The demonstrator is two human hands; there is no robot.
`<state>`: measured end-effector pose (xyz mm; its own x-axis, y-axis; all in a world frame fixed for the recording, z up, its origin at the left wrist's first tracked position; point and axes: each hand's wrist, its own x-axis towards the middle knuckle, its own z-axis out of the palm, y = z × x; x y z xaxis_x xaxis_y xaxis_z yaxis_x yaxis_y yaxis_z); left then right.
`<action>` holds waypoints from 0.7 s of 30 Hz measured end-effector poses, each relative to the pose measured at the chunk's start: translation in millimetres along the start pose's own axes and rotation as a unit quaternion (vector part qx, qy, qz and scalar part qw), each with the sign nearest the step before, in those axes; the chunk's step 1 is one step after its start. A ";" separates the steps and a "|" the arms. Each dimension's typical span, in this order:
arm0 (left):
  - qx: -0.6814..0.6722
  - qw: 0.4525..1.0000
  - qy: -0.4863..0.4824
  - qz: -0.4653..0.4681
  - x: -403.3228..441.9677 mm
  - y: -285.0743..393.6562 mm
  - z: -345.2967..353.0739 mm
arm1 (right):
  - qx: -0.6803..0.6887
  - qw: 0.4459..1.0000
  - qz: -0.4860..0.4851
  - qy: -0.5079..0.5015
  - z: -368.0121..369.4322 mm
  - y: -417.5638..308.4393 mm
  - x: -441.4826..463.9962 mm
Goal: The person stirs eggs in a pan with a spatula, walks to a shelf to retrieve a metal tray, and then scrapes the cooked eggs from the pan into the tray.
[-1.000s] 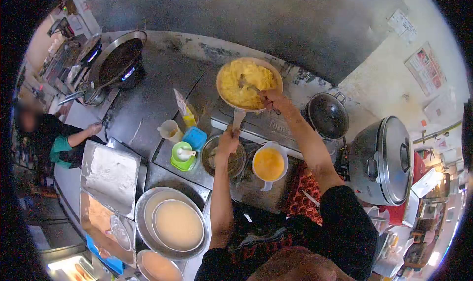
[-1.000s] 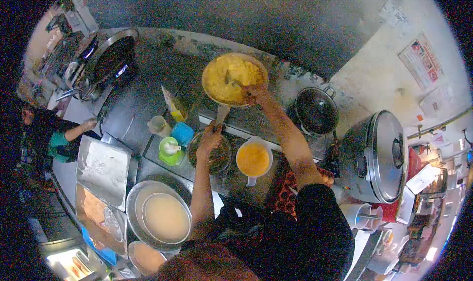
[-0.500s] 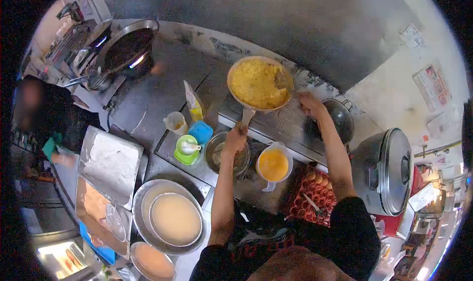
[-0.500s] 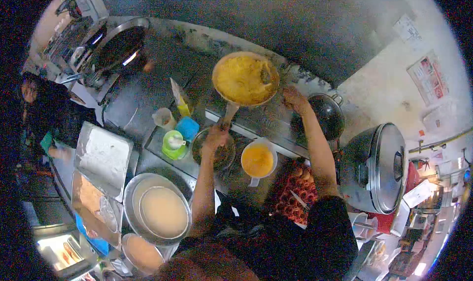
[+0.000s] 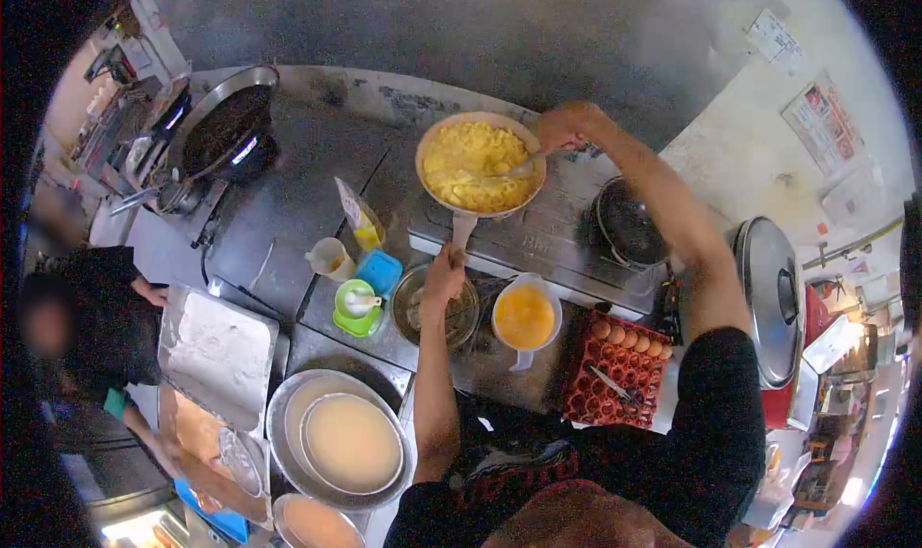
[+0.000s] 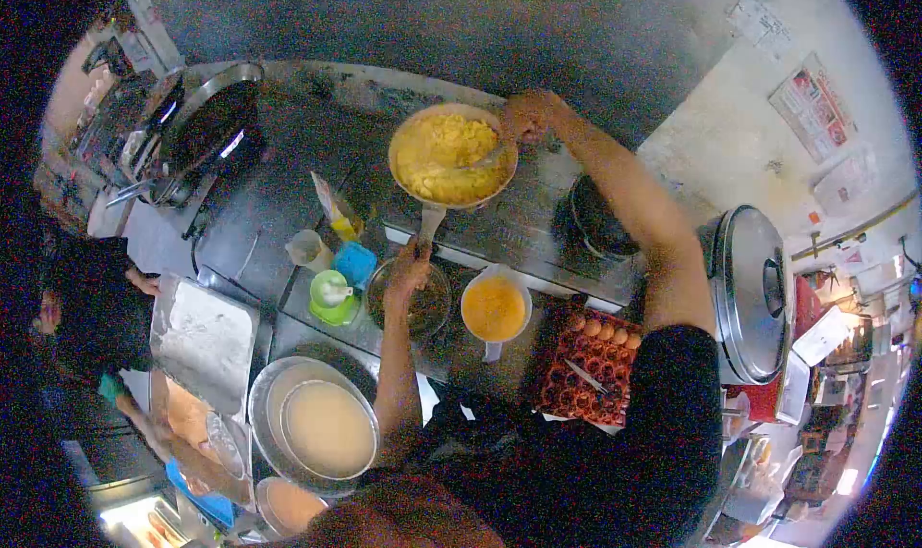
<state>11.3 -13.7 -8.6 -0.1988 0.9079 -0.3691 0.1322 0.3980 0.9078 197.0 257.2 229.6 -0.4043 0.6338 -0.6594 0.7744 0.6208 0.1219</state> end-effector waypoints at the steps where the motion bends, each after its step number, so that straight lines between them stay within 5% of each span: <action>1: 0.020 1.000 0.005 -0.001 -8.5 14.7 -1.8 | -0.011 0.999 0.037 0.007 -4.1 -16.6 -15.5; 7: 0.154 0.956 0.079 0.238 34.7 -62.0 13.5 | -0.106 0.980 0.012 0.170 84.3 -15.5 45.2; 9: 0.150 0.968 0.061 0.192 17.9 -35.5 2.0 | -0.108 0.965 0.062 0.231 108.8 -28.5 66.8; 11: 0.060 0.998 0.006 0.013 -13.1 22.7 -4.6 | -0.081 0.949 0.127 0.277 131.3 -19.9 106.5; 14: 0.068 0.996 0.018 0.046 -13.7 17.4 -7.2 | -0.055 0.932 0.171 0.315 131.0 4.8 157.9; 15: 0.095 0.993 0.024 0.070 -16.0 23.5 -9.1 | -0.051 0.951 0.144 0.270 111.9 4.9 149.0; 18: 0.096 0.995 0.009 0.023 -8.5 20.0 -9.8 | -0.146 0.882 0.006 0.447 87.4 0.7 142.3; 21: 0.081 0.997 -0.003 0.009 -8.5 19.8 -7.9 | -0.176 0.879 -0.028 0.442 71.7 -4.6 156.0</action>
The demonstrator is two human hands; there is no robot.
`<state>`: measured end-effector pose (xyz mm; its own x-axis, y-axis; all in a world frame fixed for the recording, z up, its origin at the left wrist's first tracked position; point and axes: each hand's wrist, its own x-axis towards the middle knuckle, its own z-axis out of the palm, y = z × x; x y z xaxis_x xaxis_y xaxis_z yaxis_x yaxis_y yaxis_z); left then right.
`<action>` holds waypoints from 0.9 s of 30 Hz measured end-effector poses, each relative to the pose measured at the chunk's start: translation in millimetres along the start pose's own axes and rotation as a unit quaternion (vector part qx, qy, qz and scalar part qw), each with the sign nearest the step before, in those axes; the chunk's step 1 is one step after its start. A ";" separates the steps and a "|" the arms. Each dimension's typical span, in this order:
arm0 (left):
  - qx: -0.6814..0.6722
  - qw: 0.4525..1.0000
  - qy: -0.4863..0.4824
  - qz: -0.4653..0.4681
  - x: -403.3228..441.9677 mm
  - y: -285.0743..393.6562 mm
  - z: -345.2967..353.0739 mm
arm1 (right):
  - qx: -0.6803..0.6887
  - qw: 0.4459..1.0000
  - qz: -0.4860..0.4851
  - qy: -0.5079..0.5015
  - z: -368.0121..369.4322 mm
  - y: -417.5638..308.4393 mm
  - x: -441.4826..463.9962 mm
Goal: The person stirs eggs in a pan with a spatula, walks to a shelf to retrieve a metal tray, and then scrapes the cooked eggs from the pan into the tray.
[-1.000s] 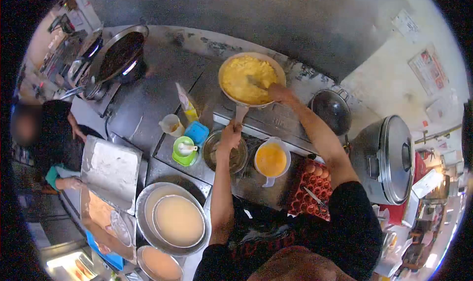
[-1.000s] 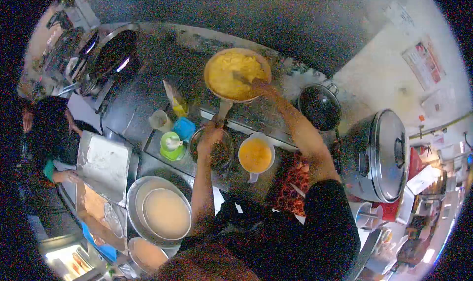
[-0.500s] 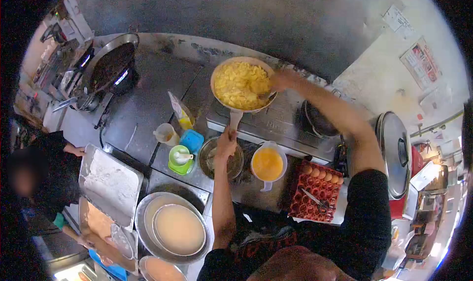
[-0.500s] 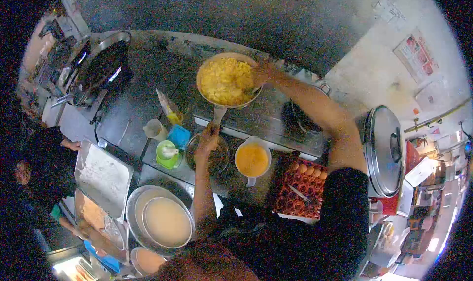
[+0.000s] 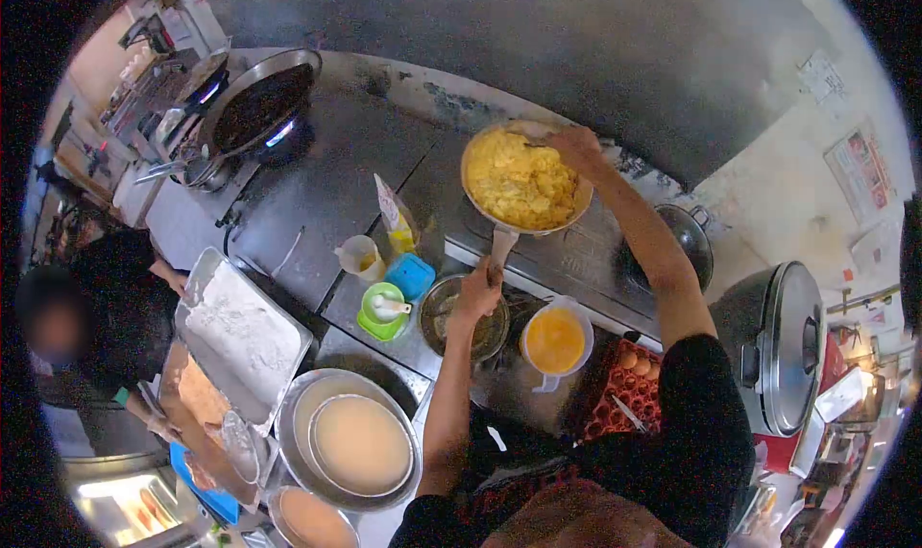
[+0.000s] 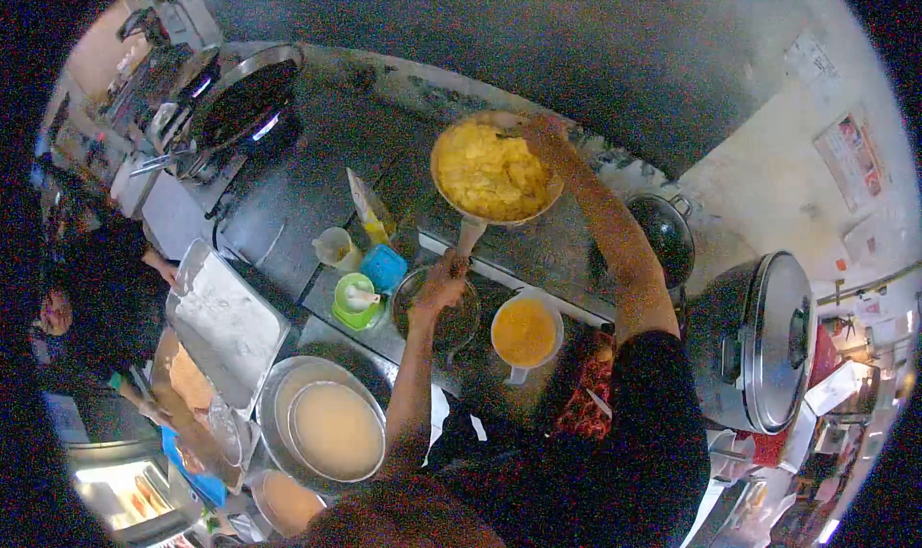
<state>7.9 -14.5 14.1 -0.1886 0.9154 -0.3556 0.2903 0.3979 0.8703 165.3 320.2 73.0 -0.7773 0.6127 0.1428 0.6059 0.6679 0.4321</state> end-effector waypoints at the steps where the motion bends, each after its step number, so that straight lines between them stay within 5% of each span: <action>1: -0.011 1.000 -0.003 -0.008 -1.5 3.6 -1.6 | 0.001 1.000 -0.001 -0.032 5.8 0.0 9.8; 4: -0.036 0.999 -0.024 0.013 -4.8 4.7 -2.5 | 0.038 0.980 -0.173 0.087 7.5 -5.7 1.0; 7: 0.014 0.995 0.023 0.100 26.3 -46.4 16.5 | -0.095 0.980 -0.171 0.044 -60.3 -37.2 -37.5; 9: 0.125 0.960 0.122 0.219 62.1 -99.6 37.5 | -0.041 0.978 -0.181 0.094 -26.4 -24.2 -72.6; 11: 0.038 0.996 0.049 0.060 20.4 -33.3 14.8 | 0.026 0.983 -0.163 0.074 -38.6 -20.3 -97.7; 16: -0.041 0.999 0.010 0.016 -4.1 -0.3 3.8 | 0.155 0.972 -0.046 -0.171 -185.1 -32.7 -146.4; 18: -0.045 0.998 0.014 0.030 -4.2 -2.4 5.9 | 0.246 0.956 -0.023 -0.158 -122.2 -45.1 -157.3; 21: -0.036 0.999 0.013 0.021 -6.6 2.8 5.0 | 0.346 0.936 0.016 0.068 9.5 -79.6 -147.8; 23: -0.043 0.999 0.009 0.004 -6.9 5.7 5.5 | 0.292 0.947 0.025 0.130 23.0 -82.4 -123.0; 27: -0.070 0.997 0.007 0.014 -11.8 6.6 3.8 | 0.106 0.985 -0.023 -0.137 -101.6 -16.9 -74.2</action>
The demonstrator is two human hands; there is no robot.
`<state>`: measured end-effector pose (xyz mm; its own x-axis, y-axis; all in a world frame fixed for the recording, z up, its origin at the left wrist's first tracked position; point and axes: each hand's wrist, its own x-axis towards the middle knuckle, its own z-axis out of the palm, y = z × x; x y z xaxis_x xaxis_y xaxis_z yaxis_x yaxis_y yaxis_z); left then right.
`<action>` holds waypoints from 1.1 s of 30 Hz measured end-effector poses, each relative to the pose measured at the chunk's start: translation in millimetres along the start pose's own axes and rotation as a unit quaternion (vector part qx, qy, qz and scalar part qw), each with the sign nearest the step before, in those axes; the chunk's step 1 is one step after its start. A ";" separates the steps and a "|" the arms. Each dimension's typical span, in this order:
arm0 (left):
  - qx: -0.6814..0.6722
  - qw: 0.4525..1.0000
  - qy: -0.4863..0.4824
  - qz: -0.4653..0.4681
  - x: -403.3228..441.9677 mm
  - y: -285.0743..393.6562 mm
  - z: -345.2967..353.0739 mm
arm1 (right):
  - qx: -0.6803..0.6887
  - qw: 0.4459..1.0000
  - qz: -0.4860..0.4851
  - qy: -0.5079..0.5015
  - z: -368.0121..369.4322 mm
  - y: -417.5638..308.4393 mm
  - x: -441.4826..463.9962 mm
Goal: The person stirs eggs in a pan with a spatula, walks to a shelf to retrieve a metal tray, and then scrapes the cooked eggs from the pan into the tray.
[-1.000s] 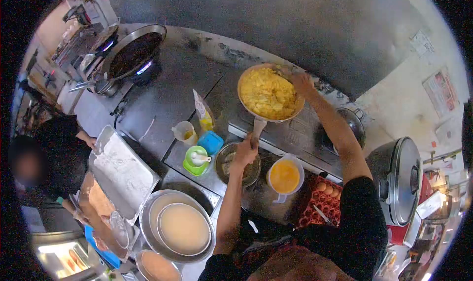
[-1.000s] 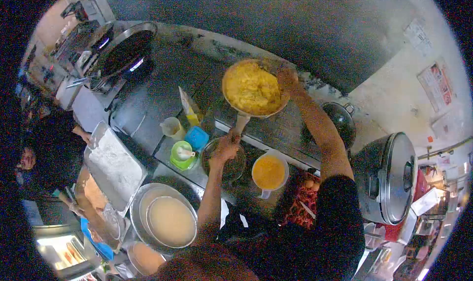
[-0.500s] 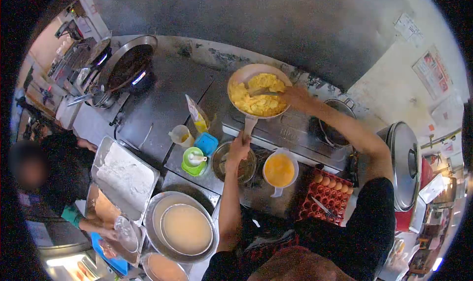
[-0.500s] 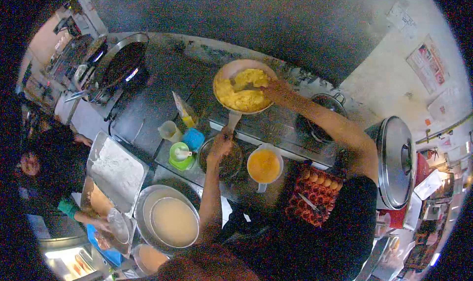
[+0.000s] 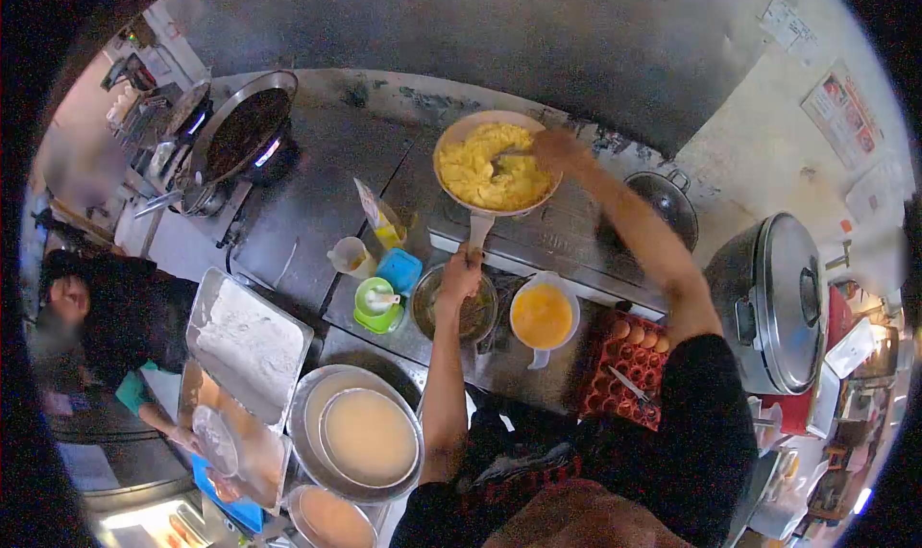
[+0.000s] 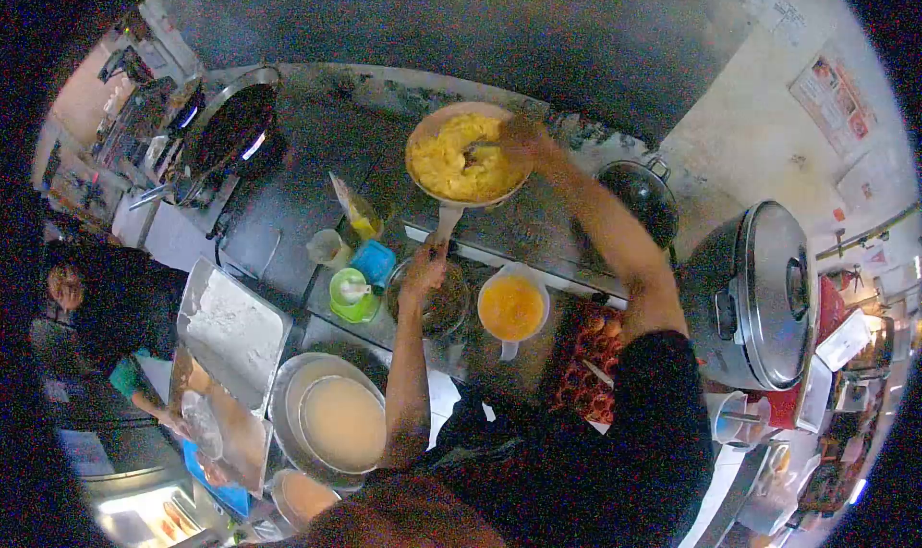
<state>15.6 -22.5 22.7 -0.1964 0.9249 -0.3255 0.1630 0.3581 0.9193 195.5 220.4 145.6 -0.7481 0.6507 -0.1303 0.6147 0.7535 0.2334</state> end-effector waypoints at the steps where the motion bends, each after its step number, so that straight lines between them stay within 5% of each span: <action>1: -0.006 1.000 0.001 0.010 -0.3 1.4 0.0 | 0.020 0.998 -0.033 0.047 -0.3 33.5 6.5; 3: 0.125 0.985 0.010 0.123 14.0 -25.6 -1.8 | 0.022 0.999 -0.028 -0.014 -44.6 57.1 -6.1; 4: 0.125 0.986 0.012 0.114 12.5 -28.2 0.4 | 0.007 0.993 0.011 -0.121 -89.6 51.2 -21.0; 7: -0.006 0.999 0.023 -0.027 -1.0 1.9 1.9 | -0.058 0.988 0.010 -0.144 -80.7 57.4 -33.0; 9: -0.065 0.996 -0.017 0.059 34.3 -63.0 6.0 | 0.030 0.992 -0.063 -0.109 -48.0 57.6 -34.8; 11: 0.021 1.000 0.000 0.020 0.6 1.1 -3.4 | 0.162 0.980 -0.106 -0.040 2.3 50.3 -41.1; 14: 0.002 1.000 -0.016 -0.012 14.0 -10.4 -0.5 | 0.336 0.941 -0.047 -0.005 88.3 -1.0 -37.1; 17: 0.032 0.999 0.004 0.010 1.5 1.2 -5.9 | 0.261 0.941 0.003 0.215 106.5 -75.5 -31.3; 20: 0.030 1.000 -0.001 -0.001 1.8 8.0 -4.8 | 0.285 0.941 0.120 0.138 137.8 -69.2 2.7; 22: 0.039 0.998 0.011 0.037 12.6 -9.4 -1.7 | 0.372 0.898 0.215 0.093 77.7 -70.0 -20.4; 24: 0.063 0.980 0.033 0.184 40.7 -72.3 11.2 | 0.453 0.853 0.255 0.040 44.6 -56.5 -37.6; 26: 0.039 0.999 0.002 0.009 12.0 -6.0 -1.0 | 0.533 0.812 0.236 -0.023 40.6 -21.8 -44.1; 28: 0.081 0.988 0.032 0.127 30.1 -45.5 7.5 | 0.574 0.797 0.082 0.170 100.6 0.1 -8.8; 30: 0.090 0.987 0.036 0.128 24.9 -39.4 5.2 | 0.507 0.818 -0.025 0.269 144.3 18.4 22.4; 33: 0.052 0.999 0.000 -0.012 -9.2 21.3 -5.0 | 0.441 0.864 0.073 0.232 208.4 -1.8 64.7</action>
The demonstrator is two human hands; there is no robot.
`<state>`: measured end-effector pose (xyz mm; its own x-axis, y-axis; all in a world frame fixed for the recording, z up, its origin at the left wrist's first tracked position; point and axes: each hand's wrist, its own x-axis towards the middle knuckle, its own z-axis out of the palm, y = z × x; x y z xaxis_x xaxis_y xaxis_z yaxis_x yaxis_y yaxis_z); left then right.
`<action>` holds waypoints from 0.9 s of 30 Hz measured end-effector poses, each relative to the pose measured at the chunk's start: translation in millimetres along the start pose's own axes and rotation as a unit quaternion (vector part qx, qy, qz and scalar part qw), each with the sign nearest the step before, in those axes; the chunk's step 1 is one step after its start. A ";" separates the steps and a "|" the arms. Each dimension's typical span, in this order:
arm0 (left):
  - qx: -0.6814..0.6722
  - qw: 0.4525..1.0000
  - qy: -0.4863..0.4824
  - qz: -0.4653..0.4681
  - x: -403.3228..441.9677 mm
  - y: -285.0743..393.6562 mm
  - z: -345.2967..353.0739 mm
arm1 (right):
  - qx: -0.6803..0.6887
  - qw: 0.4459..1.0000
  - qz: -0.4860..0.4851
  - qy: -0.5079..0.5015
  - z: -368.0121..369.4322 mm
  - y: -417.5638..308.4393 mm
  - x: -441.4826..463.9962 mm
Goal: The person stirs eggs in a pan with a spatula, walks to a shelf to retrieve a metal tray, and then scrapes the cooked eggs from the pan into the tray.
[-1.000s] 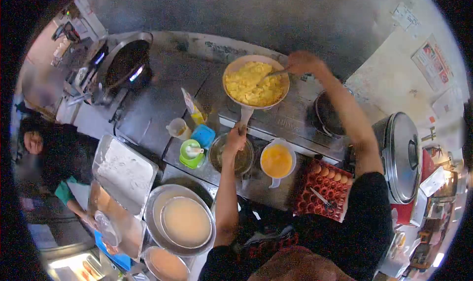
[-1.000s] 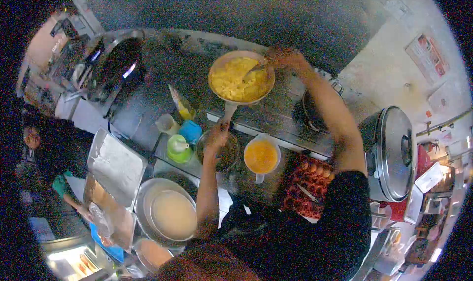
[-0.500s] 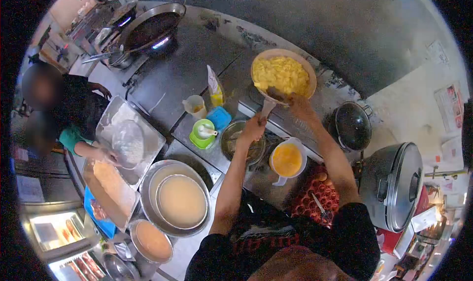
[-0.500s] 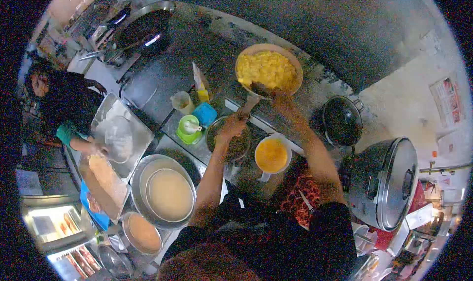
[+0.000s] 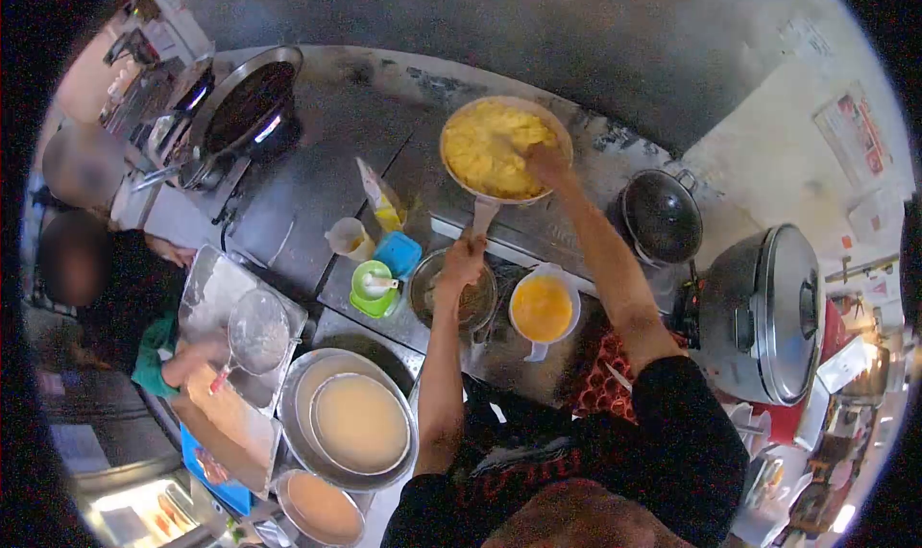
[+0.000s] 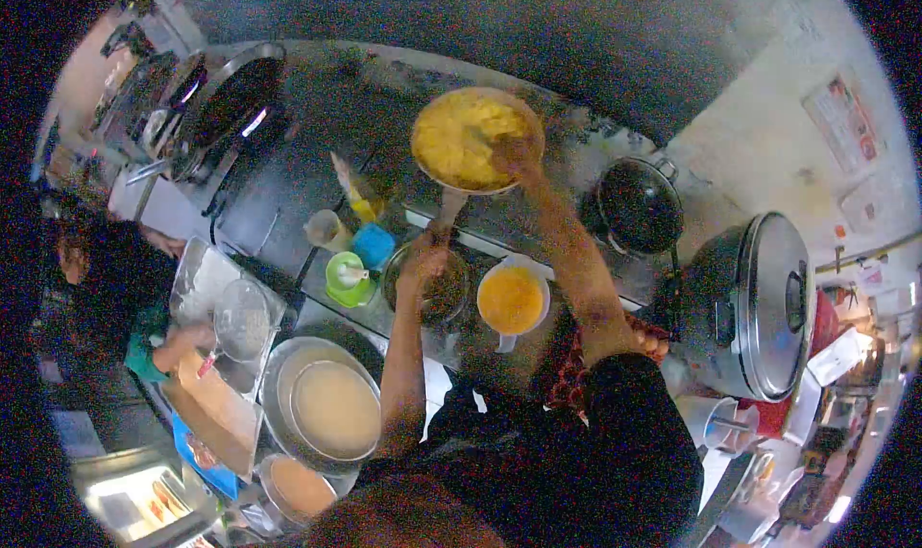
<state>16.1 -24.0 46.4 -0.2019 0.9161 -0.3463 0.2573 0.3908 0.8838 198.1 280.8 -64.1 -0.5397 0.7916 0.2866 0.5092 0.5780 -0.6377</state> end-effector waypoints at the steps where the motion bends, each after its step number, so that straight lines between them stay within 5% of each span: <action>1: -0.010 1.000 -0.020 -0.020 7.2 -8.9 1.9 | -0.076 0.997 -0.006 0.008 25.0 21.3 -0.7; 6: -0.020 1.000 0.010 -0.009 7.3 -14.4 6.6 | -0.231 0.960 -0.046 -0.152 -87.1 -107.3 -36.2; 8: -0.070 0.996 0.037 0.040 14.9 -31.5 12.2 | -0.347 0.883 -0.154 -0.276 -150.1 -115.0 -3.0; 10: -0.042 0.999 0.029 0.015 15.9 -23.7 9.4 | -0.331 0.896 -0.106 -0.276 -217.0 -188.3 12.5; 13: -0.041 0.999 0.022 -0.007 11.8 -16.4 4.8 | -0.490 0.834 -0.066 -0.246 -226.0 -171.5 22.6; 16: 0.007 0.999 0.026 0.023 15.0 -20.7 4.7 | -0.377 0.848 -0.126 -0.350 -196.9 -93.4 21.5; 18: 0.019 0.999 0.029 0.036 16.9 -20.0 4.0 | -0.243 0.900 -0.178 -0.315 -197.0 -139.6 2.1; 22: -0.044 0.998 -0.009 0.037 34.6 -48.6 15.1 | -0.106 0.947 -0.019 -0.303 -132.2 -136.8 -45.4; 23: -0.054 0.998 -0.018 0.032 30.2 -43.7 11.9 | -0.062 0.950 -0.091 -0.292 -99.9 -113.3 -49.3; 26: -0.034 0.999 0.009 0.015 17.7 -26.9 10.2 | -0.209 0.960 -0.176 -0.062 24.0 -44.4 -56.5; 27: -0.017 0.999 0.027 0.008 15.3 -23.6 9.4 | -0.165 0.976 -0.136 -0.040 34.8 -50.5 -53.4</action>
<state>15.8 -18.4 17.3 -0.2480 0.9161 -0.3151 0.2295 0.3716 0.8996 177.9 202.5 -72.1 -0.7291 0.5895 0.3477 0.5206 0.8075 -0.2774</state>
